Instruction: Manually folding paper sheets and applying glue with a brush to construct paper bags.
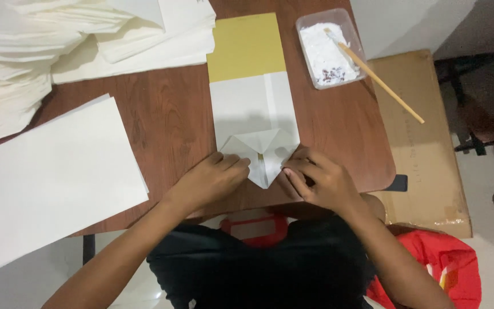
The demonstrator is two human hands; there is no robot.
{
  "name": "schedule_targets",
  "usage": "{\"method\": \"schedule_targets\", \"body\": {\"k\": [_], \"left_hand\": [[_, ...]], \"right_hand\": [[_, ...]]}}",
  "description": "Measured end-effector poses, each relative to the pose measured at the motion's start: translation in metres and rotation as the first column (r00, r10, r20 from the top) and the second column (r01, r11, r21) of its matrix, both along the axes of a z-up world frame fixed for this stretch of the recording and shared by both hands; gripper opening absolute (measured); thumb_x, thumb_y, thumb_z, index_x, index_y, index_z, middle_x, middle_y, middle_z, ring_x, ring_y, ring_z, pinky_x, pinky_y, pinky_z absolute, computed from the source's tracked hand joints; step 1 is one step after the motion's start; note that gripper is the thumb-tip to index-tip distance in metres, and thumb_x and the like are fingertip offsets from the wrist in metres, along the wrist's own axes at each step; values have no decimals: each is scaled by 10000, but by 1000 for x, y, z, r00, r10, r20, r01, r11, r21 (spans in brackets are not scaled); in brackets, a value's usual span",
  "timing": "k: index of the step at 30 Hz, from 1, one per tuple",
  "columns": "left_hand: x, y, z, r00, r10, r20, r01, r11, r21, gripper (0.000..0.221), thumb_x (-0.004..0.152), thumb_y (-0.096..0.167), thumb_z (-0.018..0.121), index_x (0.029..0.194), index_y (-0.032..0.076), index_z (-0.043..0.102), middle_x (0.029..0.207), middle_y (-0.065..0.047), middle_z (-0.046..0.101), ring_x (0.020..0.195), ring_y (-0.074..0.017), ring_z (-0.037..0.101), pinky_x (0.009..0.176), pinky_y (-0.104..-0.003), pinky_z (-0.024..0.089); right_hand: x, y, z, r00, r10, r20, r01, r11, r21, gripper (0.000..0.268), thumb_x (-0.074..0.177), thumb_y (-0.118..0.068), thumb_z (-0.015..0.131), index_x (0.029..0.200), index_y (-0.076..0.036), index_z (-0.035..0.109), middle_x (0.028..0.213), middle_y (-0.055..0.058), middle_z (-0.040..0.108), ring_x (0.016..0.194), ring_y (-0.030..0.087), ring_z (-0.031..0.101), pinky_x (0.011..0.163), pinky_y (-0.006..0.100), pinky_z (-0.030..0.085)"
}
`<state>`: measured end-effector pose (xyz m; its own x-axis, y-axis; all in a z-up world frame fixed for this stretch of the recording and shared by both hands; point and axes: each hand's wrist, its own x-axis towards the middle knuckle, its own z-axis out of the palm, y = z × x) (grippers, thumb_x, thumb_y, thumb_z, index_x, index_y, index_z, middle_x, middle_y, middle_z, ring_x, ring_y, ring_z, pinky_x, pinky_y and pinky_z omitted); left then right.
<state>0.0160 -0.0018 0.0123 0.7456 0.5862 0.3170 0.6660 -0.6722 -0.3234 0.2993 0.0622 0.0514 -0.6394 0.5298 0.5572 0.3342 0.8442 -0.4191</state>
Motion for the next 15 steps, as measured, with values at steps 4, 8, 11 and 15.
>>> {"method": "schedule_targets", "body": {"k": [4,8,11,15], "left_hand": [[1,-4,-5,995,84,-47,-84,996,8,165,985,184,644,1148,158,637,984,-13,610,956,-187,708,857,-358,582],[8,-11,37,975,218,47,-202,952,-230,148,949,107,674,1093,93,707,983,-111,731,956,-257,740,905,-406,552],[12,-18,44,933,327,153,-270,914,-302,194,951,93,662,1137,58,703,1106,-163,715,1090,-322,710,952,-417,555],[9,-16,6,909,347,233,-308,933,-186,168,965,208,715,1079,87,733,1113,-125,720,1074,-303,705,933,-425,562]], "right_hand": [[1,-7,2,996,-67,-59,63,996,-66,77,887,-123,781,943,-71,792,900,98,737,750,229,707,637,316,597],[4,-9,-5,999,-44,-31,45,998,35,113,859,-158,812,936,-79,785,930,100,739,779,250,714,666,345,612],[2,-9,-6,999,-43,3,43,995,87,128,848,-136,835,924,-57,770,915,136,725,771,284,719,652,370,615],[-6,-8,-7,991,-120,-58,128,977,170,185,847,-173,862,931,-52,751,911,109,732,790,254,723,660,338,615]]}}
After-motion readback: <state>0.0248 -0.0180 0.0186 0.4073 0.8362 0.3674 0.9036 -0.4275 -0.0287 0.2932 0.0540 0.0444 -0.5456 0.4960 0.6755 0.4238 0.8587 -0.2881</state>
